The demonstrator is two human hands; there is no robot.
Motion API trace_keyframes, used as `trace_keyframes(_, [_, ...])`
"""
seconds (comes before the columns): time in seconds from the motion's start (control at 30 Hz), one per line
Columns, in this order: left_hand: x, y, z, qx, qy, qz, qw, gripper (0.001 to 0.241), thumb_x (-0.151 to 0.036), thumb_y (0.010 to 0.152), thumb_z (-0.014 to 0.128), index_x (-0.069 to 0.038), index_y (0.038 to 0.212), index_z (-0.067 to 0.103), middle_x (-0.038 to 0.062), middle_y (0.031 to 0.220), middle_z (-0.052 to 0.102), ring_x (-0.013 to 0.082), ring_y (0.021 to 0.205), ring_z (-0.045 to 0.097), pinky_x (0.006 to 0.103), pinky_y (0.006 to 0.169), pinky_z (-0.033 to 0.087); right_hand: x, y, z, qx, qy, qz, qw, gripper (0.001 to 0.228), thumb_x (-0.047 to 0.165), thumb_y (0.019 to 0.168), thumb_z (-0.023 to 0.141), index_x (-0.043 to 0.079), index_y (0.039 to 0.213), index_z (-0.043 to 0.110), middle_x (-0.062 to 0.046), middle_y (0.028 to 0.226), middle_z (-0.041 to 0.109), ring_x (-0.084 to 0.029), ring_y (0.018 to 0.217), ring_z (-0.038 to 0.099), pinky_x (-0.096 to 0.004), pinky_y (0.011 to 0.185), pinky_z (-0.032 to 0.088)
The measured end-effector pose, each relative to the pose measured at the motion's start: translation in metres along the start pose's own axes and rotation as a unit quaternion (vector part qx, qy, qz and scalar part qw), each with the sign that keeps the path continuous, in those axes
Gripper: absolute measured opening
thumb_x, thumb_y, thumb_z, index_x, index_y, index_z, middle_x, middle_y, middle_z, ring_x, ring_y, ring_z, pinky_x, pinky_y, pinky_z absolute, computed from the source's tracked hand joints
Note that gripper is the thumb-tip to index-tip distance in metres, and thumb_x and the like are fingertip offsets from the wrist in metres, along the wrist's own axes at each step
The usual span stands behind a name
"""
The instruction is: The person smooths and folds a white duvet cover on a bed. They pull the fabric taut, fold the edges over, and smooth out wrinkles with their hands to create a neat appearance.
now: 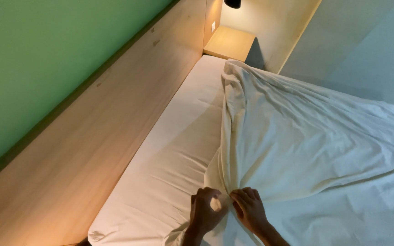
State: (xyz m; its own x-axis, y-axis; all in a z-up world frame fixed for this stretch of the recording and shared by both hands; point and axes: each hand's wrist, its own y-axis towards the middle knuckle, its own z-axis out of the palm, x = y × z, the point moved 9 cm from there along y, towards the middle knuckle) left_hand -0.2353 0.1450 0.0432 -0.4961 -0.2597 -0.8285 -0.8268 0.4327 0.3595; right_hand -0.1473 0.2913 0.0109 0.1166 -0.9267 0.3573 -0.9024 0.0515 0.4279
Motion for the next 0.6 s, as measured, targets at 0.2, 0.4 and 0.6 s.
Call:
trace_keyframes(0.2, [0.019,-0.02,0.039,0.17,0.117,-0.056,0.977,0.009,-0.013,0.085,0.077,-0.006,0.086,0.071,0.011,0.085,0.07,0.0291,0.093,0.062,0.0432,0.086,0.042,0.008,0.019,0.01,0.034,0.017,-0.02,0.999,0.031,0.006,0.072,0.079,0.007,0.101,0.068,-0.007,0.11,0.069,-0.032,0.107,0.061,-0.044,0.094,0.046])
trace_keyframes(0.4, [0.011,-0.026,0.021,0.092,0.133,-0.013,0.987,0.007,-0.006,0.079,0.073,-0.005,0.084,0.069,0.012,0.081,0.065,0.03,0.088,0.06,0.0428,0.08,0.041,-0.003,0.033,0.028,0.161,0.118,-0.038,0.979,0.03,0.013,0.079,0.081,0.01,0.106,0.069,-0.008,0.115,0.069,-0.032,0.117,0.058,-0.044,0.103,0.043])
trace_keyframes(0.6, [0.016,-0.035,0.016,0.105,0.128,-0.007,0.986,0.007,-0.006,0.081,0.07,-0.004,0.087,0.069,0.012,0.083,0.065,0.0304,0.09,0.059,0.044,0.082,0.039,-0.029,0.042,0.063,0.396,0.103,0.009,0.913,0.032,0.019,0.086,0.077,0.019,0.117,0.072,0.002,0.13,0.067,-0.026,0.135,0.043,-0.048,0.117,0.025])
